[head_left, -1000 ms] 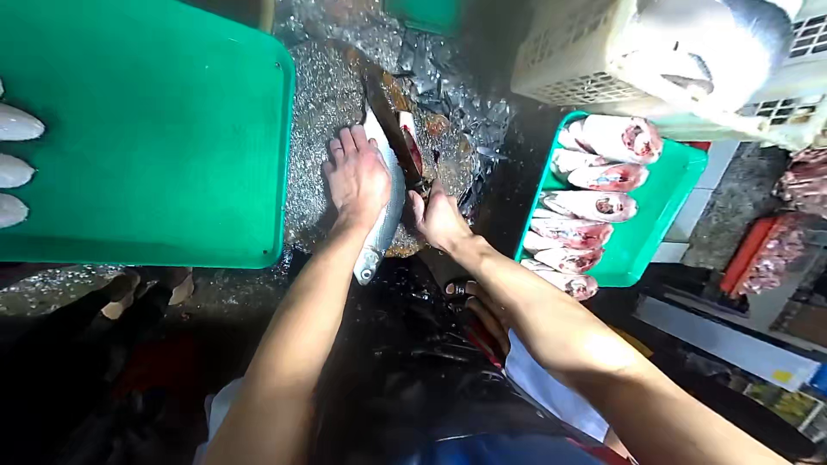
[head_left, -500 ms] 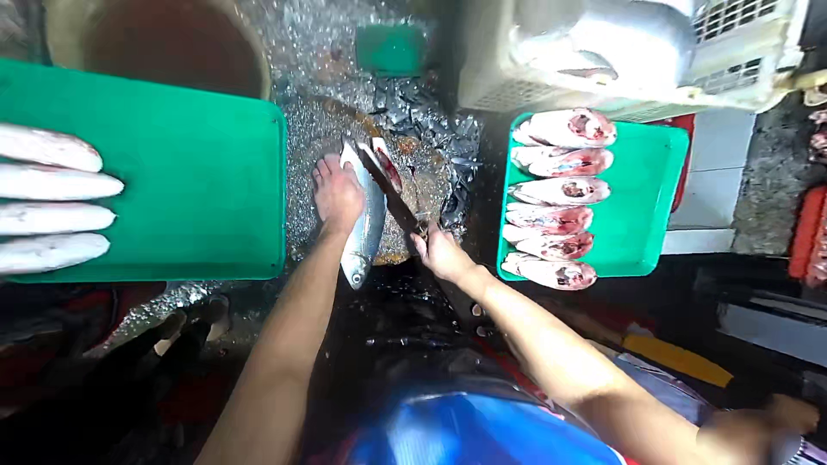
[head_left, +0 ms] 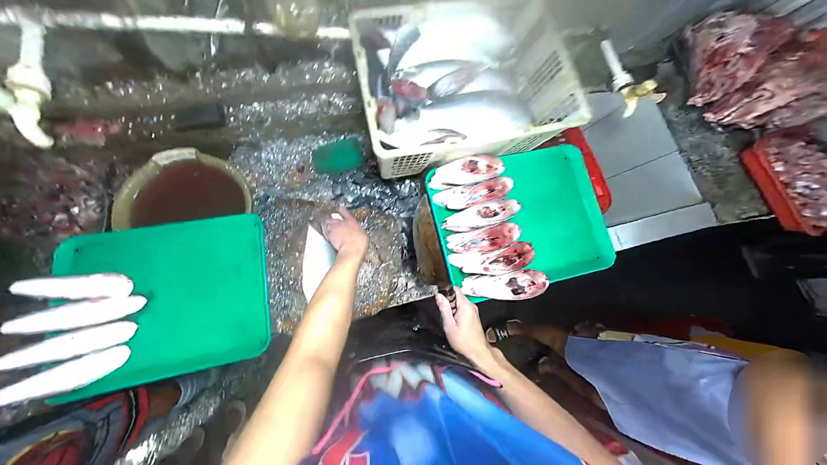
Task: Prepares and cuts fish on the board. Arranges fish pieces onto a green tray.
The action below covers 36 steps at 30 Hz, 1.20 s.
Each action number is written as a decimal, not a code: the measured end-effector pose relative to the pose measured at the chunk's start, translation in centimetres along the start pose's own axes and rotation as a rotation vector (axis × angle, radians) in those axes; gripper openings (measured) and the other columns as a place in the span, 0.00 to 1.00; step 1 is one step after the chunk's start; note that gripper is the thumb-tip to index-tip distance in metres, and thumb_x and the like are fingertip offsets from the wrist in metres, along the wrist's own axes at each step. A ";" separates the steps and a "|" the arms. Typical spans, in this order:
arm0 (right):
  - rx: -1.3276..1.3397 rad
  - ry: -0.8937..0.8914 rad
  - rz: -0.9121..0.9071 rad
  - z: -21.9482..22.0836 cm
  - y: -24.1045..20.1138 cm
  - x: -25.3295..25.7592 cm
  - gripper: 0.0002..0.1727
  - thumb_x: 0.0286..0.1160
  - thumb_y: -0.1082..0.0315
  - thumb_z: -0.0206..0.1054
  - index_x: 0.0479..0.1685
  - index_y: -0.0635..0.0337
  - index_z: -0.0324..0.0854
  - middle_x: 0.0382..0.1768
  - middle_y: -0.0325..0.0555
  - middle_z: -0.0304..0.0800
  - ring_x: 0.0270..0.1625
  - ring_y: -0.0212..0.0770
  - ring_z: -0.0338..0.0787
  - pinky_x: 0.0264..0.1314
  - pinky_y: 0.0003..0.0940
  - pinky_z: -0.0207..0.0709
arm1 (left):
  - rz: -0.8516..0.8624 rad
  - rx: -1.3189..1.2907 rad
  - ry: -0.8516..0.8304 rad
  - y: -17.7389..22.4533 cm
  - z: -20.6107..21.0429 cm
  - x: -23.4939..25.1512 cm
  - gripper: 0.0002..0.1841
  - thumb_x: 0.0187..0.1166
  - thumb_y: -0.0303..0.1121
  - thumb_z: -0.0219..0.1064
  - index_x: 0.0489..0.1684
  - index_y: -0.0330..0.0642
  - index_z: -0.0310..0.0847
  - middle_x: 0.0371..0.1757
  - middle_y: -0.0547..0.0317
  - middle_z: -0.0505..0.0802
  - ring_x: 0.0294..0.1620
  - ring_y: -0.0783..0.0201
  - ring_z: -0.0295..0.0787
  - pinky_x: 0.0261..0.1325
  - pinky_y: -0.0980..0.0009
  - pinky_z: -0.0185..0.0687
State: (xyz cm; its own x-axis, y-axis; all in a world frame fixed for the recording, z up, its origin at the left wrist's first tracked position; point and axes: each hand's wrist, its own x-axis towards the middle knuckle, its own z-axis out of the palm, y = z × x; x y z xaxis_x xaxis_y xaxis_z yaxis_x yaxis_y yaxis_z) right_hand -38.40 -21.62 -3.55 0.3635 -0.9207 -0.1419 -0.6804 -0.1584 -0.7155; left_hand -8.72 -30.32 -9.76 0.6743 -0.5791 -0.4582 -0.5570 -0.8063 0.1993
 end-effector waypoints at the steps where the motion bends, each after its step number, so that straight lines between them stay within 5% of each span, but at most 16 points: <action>1: 0.012 0.014 -0.015 -0.1 0.1 -0.2 0.24 0.89 0.52 0.56 0.58 0.68 0.83 0.29 0.43 0.90 0.30 0.34 0.90 0.38 0.35 0.88 | 0.022 0.020 0.004 0.2 1.2 -0.1 0.54 0.60 0.39 0.81 0.92 0.43 0.51 0.80 0.13 0.66 0.75 0.19 0.70 0.68 0.30 0.75; 3: 0.058 0.044 -0.020 -0.1 0.3 -0.2 0.25 0.88 0.51 0.57 0.58 0.67 0.82 0.25 0.41 0.88 0.26 0.33 0.88 0.35 0.35 0.87 | 0.072 0.005 0.022 0.3 2.3 -0.3 0.53 0.63 0.35 0.79 0.94 0.53 0.49 0.80 0.15 0.65 0.62 0.21 0.82 0.52 0.33 0.86; 6: 0.196 0.080 0.025 0.0 1.2 -0.8 0.26 0.88 0.48 0.55 0.58 0.65 0.81 0.19 0.38 0.81 0.17 0.34 0.83 0.24 0.37 0.84 | 0.085 -0.278 -0.083 -0.2 0.9 -1.6 0.43 0.67 0.31 0.74 0.88 0.52 0.57 0.70 0.23 0.80 0.57 0.28 0.88 0.55 0.33 0.84; 8: 0.244 0.128 0.032 -0.5 1.6 -1.1 0.27 0.88 0.47 0.54 0.59 0.64 0.80 0.17 0.37 0.81 0.15 0.34 0.82 0.21 0.37 0.83 | 0.124 -0.608 -0.166 0.4 -2.8 -3.3 0.35 0.71 0.30 0.72 0.82 0.48 0.62 0.59 0.30 0.89 0.55 0.34 0.90 0.54 0.35 0.84; 12: 0.223 0.128 0.070 -2.5 0.6 -1.1 0.27 0.89 0.52 0.53 0.65 0.70 0.78 0.20 0.42 0.84 0.18 0.38 0.84 0.23 0.42 0.85 | 0.442 -1.108 -0.177 5.6 -15.6 -6.8 0.42 0.83 0.45 0.69 0.91 0.45 0.43 0.67 0.41 0.84 0.49 0.56 0.90 0.50 0.55 0.90; 14: 0.197 0.038 0.075 -3.1 -0.9 -0.2 0.26 0.90 0.53 0.50 0.65 0.69 0.77 0.20 0.40 0.82 0.17 0.37 0.82 0.22 0.41 0.83 | 0.608 -1.266 0.002 6.3 -21.4 -5.9 0.48 0.84 0.47 0.67 0.95 0.44 0.33 0.79 0.43 0.76 0.63 0.62 0.89 0.60 0.63 0.92; 16: 0.133 -0.058 0.010 -3.5 -2.6 0.9 0.25 0.91 0.53 0.48 0.63 0.68 0.75 0.20 0.37 0.82 0.18 0.34 0.84 0.23 0.38 0.85 | 0.664 -1.274 0.264 3.6 -24.5 -4.4 0.44 0.84 0.44 0.67 0.92 0.37 0.41 0.84 0.40 0.71 0.74 0.58 0.82 0.71 0.64 0.85; 18: 0.033 -0.150 -0.082 -3.6 -4.5 1.7 0.25 0.92 0.53 0.48 0.61 0.69 0.78 0.22 0.38 0.84 0.21 0.33 0.86 0.27 0.35 0.86 | 0.567 -1.238 0.461 -2.2 -22.6 -3.7 0.36 0.87 0.43 0.62 0.89 0.36 0.50 0.75 0.44 0.82 0.64 0.58 0.90 0.60 0.63 0.92; 20: -0.137 -0.253 -0.159 -3.1 -7.1 2.6 0.26 0.92 0.51 0.50 0.58 0.68 0.80 0.24 0.41 0.84 0.24 0.36 0.86 0.31 0.38 0.84 | 0.334 -1.034 0.539 -9.5 -15.7 -3.3 0.33 0.91 0.47 0.53 0.89 0.33 0.54 0.75 0.42 0.82 0.67 0.56 0.87 0.66 0.60 0.88; 22: -0.362 -0.447 -0.126 -2.0 -10.7 3.6 0.26 0.92 0.49 0.47 0.58 0.64 0.78 0.26 0.45 0.84 0.29 0.43 0.88 0.36 0.44 0.84 | 0.015 -0.818 0.370 -14.6 -6.7 -3.8 0.34 0.90 0.49 0.51 0.85 0.28 0.59 0.79 0.27 0.75 0.81 0.38 0.72 0.84 0.44 0.66; 25: -0.620 -0.698 -0.035 1.2 -14.5 5.0 0.25 0.94 0.47 0.45 0.60 0.60 0.75 0.31 0.49 0.87 0.39 0.51 0.93 0.46 0.50 0.86 | -0.125 -0.591 0.113 -15.7 2.2 -5.4 0.35 0.89 0.52 0.50 0.85 0.29 0.61 0.80 0.21 0.70 0.85 0.25 0.61 0.82 0.31 0.59; 28: -0.781 -0.751 -0.021 4.3 -15.0 5.8 0.24 0.93 0.47 0.48 0.58 0.60 0.73 0.29 0.50 0.86 0.37 0.54 0.94 0.41 0.53 0.87 | -0.083 -0.405 0.144 -15.5 4.9 -5.0 0.34 0.91 0.52 0.41 0.80 0.28 0.66 0.77 0.25 0.75 0.82 0.29 0.68 0.80 0.37 0.68; 36: -0.961 -0.734 -0.005 5.9 -16.9 6.1 0.22 0.92 0.45 0.49 0.55 0.57 0.71 0.24 0.47 0.83 0.31 0.52 0.92 0.33 0.51 0.86 | -0.070 -0.365 0.176 -15.6 5.3 -4.5 0.32 0.91 0.51 0.40 0.78 0.32 0.69 0.75 0.31 0.76 0.79 0.35 0.71 0.76 0.43 0.73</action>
State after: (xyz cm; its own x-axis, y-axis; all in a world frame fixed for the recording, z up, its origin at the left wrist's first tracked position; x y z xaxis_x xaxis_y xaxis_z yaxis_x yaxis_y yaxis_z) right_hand -20.94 -22.44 3.67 0.4301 -0.5471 -0.7181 -0.7598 -0.6490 0.0394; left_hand -5.65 -14.46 -15.42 0.7950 -0.5074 -0.3325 -0.3192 -0.8160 0.4819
